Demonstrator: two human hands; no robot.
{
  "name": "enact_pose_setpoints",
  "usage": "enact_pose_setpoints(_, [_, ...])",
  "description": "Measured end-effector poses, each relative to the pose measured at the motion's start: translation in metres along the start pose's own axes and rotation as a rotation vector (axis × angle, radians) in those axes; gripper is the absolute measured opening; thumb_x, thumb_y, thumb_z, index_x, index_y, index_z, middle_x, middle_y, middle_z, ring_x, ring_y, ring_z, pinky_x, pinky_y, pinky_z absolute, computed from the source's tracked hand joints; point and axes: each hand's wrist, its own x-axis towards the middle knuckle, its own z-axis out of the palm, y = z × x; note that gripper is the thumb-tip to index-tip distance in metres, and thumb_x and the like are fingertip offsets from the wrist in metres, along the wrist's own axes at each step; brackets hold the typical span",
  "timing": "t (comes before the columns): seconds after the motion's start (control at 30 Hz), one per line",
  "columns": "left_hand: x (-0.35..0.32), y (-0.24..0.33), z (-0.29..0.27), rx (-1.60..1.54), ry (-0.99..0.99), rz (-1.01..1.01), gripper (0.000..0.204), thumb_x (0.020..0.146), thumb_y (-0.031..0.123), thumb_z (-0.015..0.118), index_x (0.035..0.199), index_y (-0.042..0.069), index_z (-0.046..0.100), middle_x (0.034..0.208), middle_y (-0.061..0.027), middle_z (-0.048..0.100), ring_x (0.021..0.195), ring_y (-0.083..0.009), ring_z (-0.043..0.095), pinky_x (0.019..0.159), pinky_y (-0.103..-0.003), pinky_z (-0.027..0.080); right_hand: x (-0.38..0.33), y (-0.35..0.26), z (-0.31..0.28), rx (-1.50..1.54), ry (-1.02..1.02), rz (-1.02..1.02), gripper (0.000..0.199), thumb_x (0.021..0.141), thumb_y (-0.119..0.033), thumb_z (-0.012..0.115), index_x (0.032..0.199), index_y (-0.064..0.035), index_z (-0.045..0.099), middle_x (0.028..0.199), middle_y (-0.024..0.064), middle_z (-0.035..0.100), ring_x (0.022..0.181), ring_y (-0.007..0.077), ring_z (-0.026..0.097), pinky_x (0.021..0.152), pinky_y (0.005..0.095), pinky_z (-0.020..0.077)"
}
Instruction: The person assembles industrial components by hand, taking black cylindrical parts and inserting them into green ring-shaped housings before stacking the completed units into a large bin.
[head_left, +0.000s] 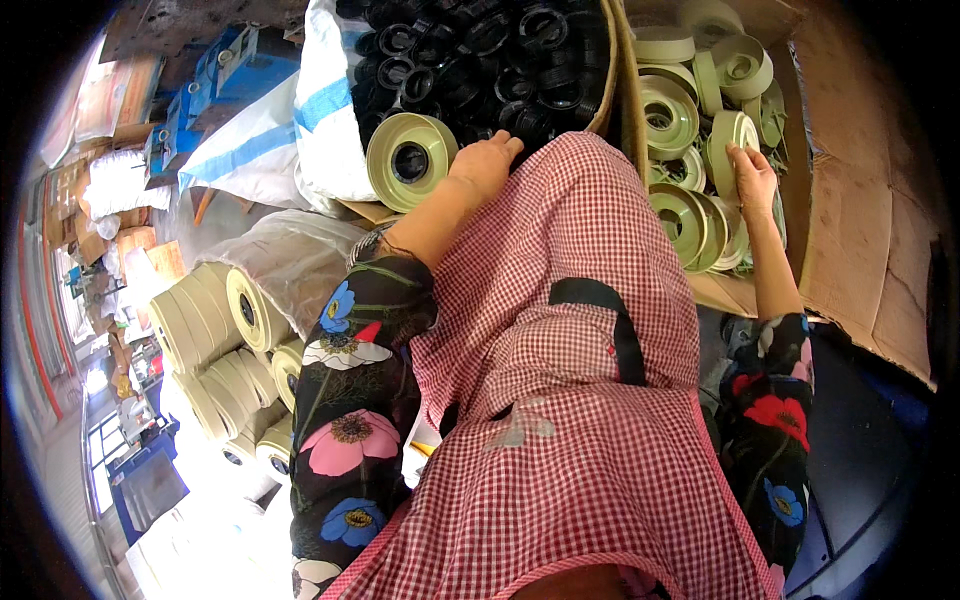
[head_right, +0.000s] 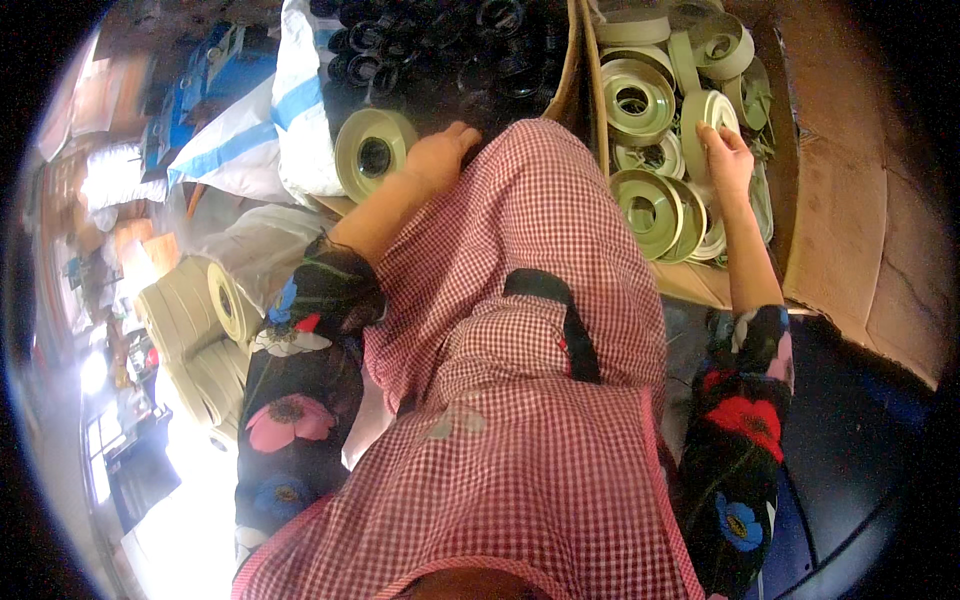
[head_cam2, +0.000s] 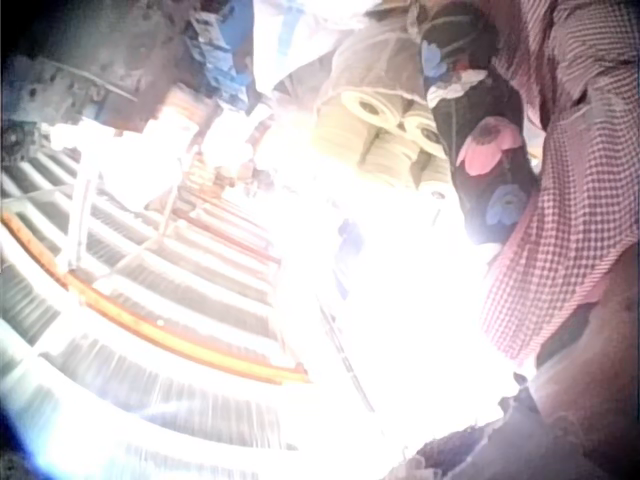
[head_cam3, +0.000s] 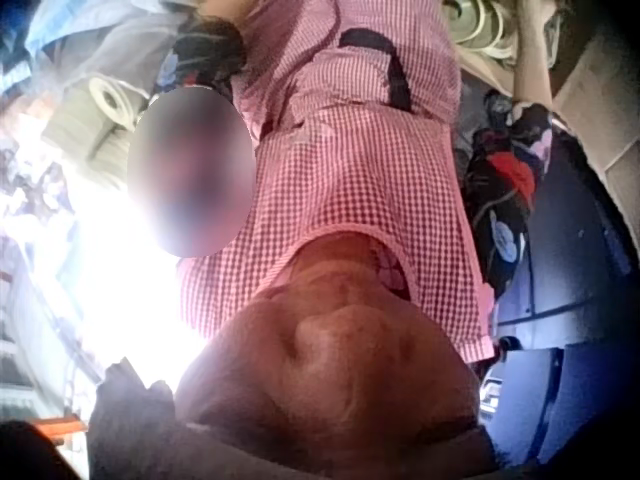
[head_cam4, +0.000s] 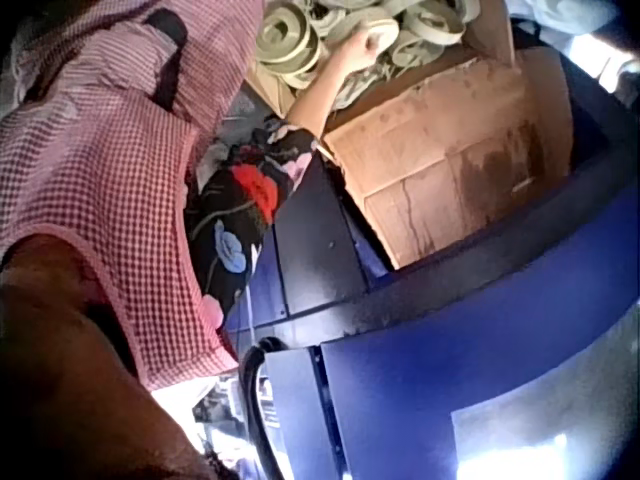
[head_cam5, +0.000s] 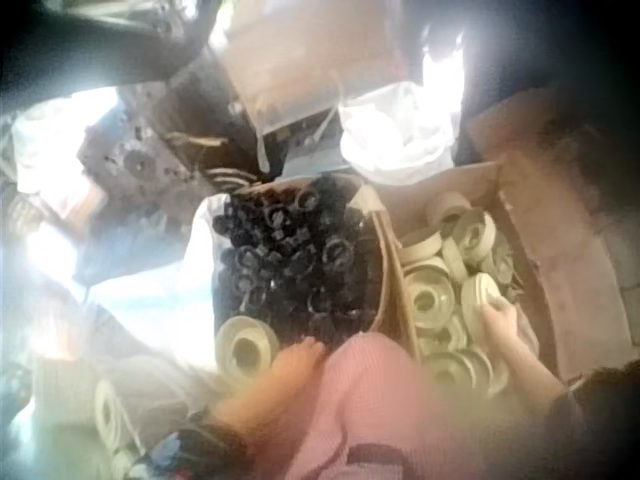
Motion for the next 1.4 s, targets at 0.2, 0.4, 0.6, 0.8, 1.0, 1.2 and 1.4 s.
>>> enact_pose_setpoints(0.2, [-0.008,-0.005,-0.004,0.119,0.046,0.034,0.029,0.077,0.006,0.054,0.106,0.01,0.055,0.106,-0.015,0.052,0.095,-0.0327,0.057,0.08,-0.041,0.049,-0.1,-0.098,0.005,0.45,-0.28,-0.216,0.038,0.084,-0.022,0.061,0.112,0.0037,0.056,0.099,0.0054,0.062,0.092,0.0118,0.055,0.084,0.0251,0.0414])
enact_pose_setpoints(0.4, [-0.032,-0.009,-0.017,0.077,0.021,-0.059,0.019,0.08,0.012,0.058,0.098,0.009,0.06,0.105,-0.0127,0.053,0.094,-0.0301,0.057,0.078,-0.038,0.049,-0.168,-0.127,0.019,0.698,-0.568,-0.268,0.045,0.084,-0.022,0.056,0.12,0.0044,0.049,0.113,0.008,0.057,0.102,0.0149,0.053,0.09,0.0294,0.0395])
enact_pose_setpoints(0.6, [-0.082,0.048,-0.084,-0.836,0.576,0.059,0.02,0.073,0.013,0.07,0.085,0.004,0.057,0.12,-0.0187,0.05,0.109,-0.0299,0.052,0.085,-0.036,0.046,-0.208,-0.142,0.045,0.677,-0.77,-0.227,0.065,0.075,-0.022,0.063,0.13,0.003,0.039,0.123,0.0109,0.05,0.112,0.0202,0.049,0.099,0.0333,0.036])
enact_pose_setpoints(0.8, [-0.12,0.075,-0.089,-1.012,0.473,0.274,0.027,0.068,0.006,0.07,0.091,0.004,0.055,0.122,-0.0167,0.048,0.112,-0.0251,0.05,0.094,-0.035,0.041,-0.234,-0.144,0.058,0.782,-1.048,-0.128,0.064,0.076,-0.022,0.068,0.127,0.0024,0.039,0.127,0.0129,0.045,0.115,0.0218,0.047,0.1,0.0354,0.0361])
enact_pose_setpoints(1.0, [-0.137,0.092,-0.109,-1.481,0.365,0.177,0.074,0.071,0.008,0.073,0.131,0.003,0.03,0.119,-0.0092,0.046,0.109,-0.0171,0.05,0.09,-0.03,0.044,-0.242,-0.15,0.049,0.427,-0.904,-0.787,0.067,0.067,-0.028,0.078,0.12,-0.0014,0.047,0.141,0.0214,0.027,0.125,0.0292,0.038,0.102,0.0407,0.0325])
enact_pose_setpoints(1.2, [-0.144,0.076,-0.1,-1.597,0.163,0.25,0.048,0.079,0.015,0.07,0.12,0.001,0.051,0.109,-0.0061,0.06,0.095,-0.0134,0.058,0.083,-0.028,0.049,-0.241,-0.168,0.043,0.103,-0.777,-1.371,0.063,0.059,-0.022,0.081,0.111,-0.0036,0.051,0.136,0.0226,0.036,0.125,0.0426,0.035,0.102,0.0488,0.0316])
enact_pose_setpoints(1.4, [-0.149,0.071,-0.106,-2.19,-0.334,-0.014,0.048,0.081,0.018,0.068,0.122,0.001,0.049,0.108,-0.0083,0.06,0.093,-0.0152,0.061,0.079,-0.029,0.053,-0.241,-0.169,0.041,0.023,-0.855,-1.401,0.067,0.056,-0.017,0.081,0.113,-0.0029,0.048,0.13,0.0199,0.042,0.121,0.0439,0.039,0.098,0.0477,0.0379])
